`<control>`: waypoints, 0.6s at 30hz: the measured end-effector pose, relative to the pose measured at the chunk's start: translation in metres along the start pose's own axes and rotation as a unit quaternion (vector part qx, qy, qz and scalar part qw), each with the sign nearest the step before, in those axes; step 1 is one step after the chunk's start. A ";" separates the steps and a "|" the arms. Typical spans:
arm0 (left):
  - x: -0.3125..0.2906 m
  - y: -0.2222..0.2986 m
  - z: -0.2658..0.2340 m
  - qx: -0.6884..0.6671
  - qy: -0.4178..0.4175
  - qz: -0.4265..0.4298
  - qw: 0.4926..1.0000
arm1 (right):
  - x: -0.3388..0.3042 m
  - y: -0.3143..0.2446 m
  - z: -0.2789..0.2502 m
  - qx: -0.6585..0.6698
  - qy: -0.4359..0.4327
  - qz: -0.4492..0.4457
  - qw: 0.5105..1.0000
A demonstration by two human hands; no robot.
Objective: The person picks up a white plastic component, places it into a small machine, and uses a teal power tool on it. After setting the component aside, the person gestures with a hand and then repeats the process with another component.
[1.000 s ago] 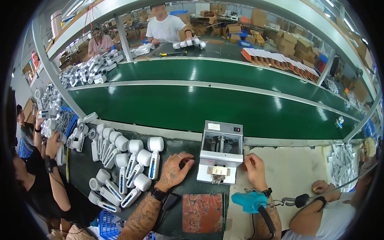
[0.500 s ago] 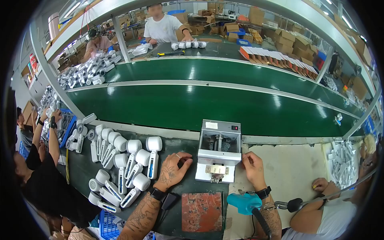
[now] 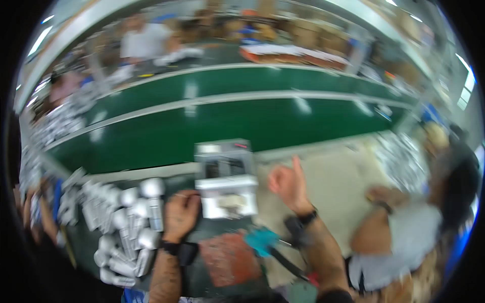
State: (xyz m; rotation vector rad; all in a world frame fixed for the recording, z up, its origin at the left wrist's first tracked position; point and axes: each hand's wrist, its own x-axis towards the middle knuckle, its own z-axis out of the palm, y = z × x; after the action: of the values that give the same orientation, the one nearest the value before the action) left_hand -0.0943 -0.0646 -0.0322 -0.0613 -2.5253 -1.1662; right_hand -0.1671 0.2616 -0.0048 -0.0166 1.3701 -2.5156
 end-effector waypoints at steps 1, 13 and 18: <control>-0.007 -0.014 -0.011 -0.015 0.013 -0.003 1.000 | -0.001 -0.015 0.024 0.086 -0.035 -0.056 0.994; -0.001 -0.005 -0.010 -0.047 0.015 -0.013 0.999 | -0.036 -0.194 0.068 0.086 -0.169 -0.411 0.892; -0.002 -0.009 0.004 -0.030 0.010 0.046 0.998 | 0.003 -0.059 0.007 0.002 0.009 -0.120 0.993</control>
State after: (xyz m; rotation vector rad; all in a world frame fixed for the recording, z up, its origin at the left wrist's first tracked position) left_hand -0.0948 -0.0671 -0.0415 -0.1794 -2.4435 -1.1991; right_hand -0.1825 0.2848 0.0473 -0.1687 1.4466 -2.7183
